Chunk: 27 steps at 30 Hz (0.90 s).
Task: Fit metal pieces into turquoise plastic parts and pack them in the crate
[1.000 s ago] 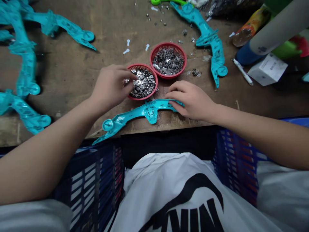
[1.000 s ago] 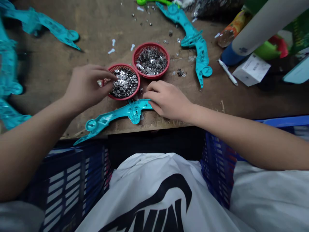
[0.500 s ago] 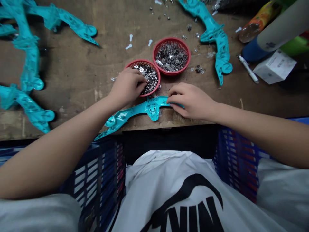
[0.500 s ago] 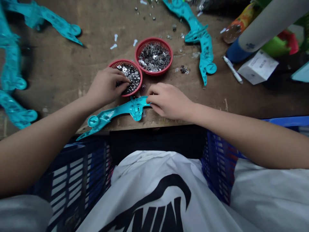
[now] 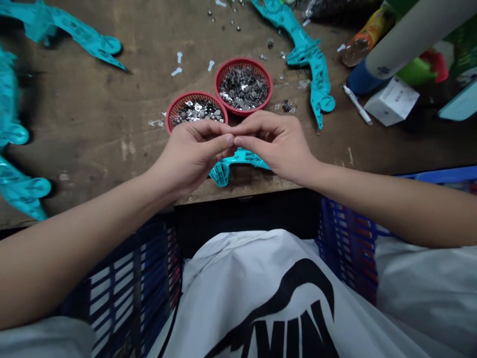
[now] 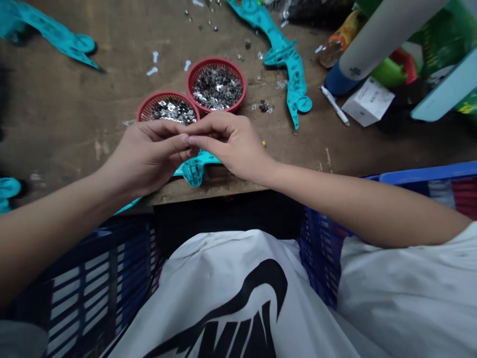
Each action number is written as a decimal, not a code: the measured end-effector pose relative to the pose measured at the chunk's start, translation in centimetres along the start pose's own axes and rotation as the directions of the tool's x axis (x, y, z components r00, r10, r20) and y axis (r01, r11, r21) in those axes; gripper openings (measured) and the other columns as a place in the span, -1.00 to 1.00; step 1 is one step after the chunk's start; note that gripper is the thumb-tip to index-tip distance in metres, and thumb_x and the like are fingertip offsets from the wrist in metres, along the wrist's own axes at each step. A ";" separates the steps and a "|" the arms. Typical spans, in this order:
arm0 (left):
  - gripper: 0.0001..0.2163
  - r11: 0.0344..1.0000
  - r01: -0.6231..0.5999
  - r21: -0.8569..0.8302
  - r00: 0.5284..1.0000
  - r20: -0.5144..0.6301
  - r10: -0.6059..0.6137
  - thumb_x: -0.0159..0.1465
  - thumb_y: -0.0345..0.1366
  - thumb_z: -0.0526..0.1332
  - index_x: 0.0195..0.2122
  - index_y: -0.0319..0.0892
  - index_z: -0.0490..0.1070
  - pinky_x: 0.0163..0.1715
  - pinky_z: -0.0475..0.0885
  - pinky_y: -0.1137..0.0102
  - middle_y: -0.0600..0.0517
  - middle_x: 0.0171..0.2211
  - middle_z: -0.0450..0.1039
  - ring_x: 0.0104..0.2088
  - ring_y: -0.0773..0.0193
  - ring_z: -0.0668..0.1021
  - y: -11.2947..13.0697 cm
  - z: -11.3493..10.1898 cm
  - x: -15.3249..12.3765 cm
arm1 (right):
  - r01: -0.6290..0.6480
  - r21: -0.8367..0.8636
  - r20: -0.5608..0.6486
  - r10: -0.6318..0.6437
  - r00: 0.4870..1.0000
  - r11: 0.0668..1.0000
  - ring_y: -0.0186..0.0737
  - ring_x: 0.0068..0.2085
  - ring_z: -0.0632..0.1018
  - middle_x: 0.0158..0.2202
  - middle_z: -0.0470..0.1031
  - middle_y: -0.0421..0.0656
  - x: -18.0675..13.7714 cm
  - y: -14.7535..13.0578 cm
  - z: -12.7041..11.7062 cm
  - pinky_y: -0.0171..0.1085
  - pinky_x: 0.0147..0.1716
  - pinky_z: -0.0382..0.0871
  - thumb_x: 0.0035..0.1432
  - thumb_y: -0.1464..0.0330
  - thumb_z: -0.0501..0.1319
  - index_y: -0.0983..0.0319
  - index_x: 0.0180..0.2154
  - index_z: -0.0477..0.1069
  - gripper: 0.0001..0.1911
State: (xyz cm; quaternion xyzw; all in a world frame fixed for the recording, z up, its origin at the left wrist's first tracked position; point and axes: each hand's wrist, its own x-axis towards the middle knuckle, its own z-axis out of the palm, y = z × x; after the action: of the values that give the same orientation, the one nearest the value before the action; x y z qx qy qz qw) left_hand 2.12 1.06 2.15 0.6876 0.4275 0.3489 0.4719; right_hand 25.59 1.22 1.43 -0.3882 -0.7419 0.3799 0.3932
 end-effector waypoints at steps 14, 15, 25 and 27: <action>-0.80 0.775 -0.505 0.379 0.765 0.613 0.199 0.55 -0.25 0.39 0.03 0.06 0.86 0.59 0.57 -0.04 -0.10 0.24 0.81 0.42 -0.12 0.73 -4.4 -0.8 -0.7 | 0.255 -0.428 0.535 0.016 0.845 0.867 0.08 0.05 0.78 0.08 0.84 0.03 2.8 4.9 -5.1 0.05 0.15 0.65 0.54 0.44 0.22 0.17 0.09 0.87 -0.59; -0.77 0.774 -0.511 0.372 0.757 0.621 0.201 0.58 -0.25 0.35 0.06 0.08 0.86 0.59 0.58 -0.03 -0.09 0.21 0.82 0.41 -0.10 0.73 -4.8 -0.9 -0.7 | 0.275 -0.421 0.547 0.000 0.837 0.865 0.08 0.04 0.78 0.08 0.85 0.03 2.7 5.3 -4.9 0.05 0.15 0.65 0.55 0.41 0.21 0.17 0.11 0.87 -0.58; -0.59 0.696 -0.398 0.598 0.885 0.450 0.119 0.52 -0.18 0.29 0.32 -0.04 0.76 0.63 0.48 -0.35 -0.18 0.42 0.67 0.53 -0.33 0.59 -5.2 0.3 -1.5 | 0.349 -0.407 0.589 -0.050 0.807 0.844 -0.02 0.13 0.72 0.12 0.80 -0.02 2.9 6.5 -4.1 0.02 0.24 0.59 0.68 0.21 0.10 0.14 0.10 0.82 -0.53; -0.61 0.686 -0.412 0.600 0.880 0.458 0.127 0.57 -0.20 0.22 0.26 -0.05 0.78 0.61 0.52 -0.30 -0.18 0.40 0.69 0.49 -0.28 0.63 -5.3 0.4 -1.7 | 0.391 -0.415 0.623 -0.056 0.780 0.822 0.01 0.16 0.67 0.14 0.79 -0.02 2.9 6.4 -3.8 0.03 0.26 0.56 0.69 0.17 0.13 0.14 0.11 0.81 -0.55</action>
State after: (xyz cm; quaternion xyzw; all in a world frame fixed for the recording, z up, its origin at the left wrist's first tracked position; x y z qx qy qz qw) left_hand 0.47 0.39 -3.18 0.9220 0.3168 0.0938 0.2021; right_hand 29.60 7.34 -1.78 -0.2490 -0.9425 0.2124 0.0682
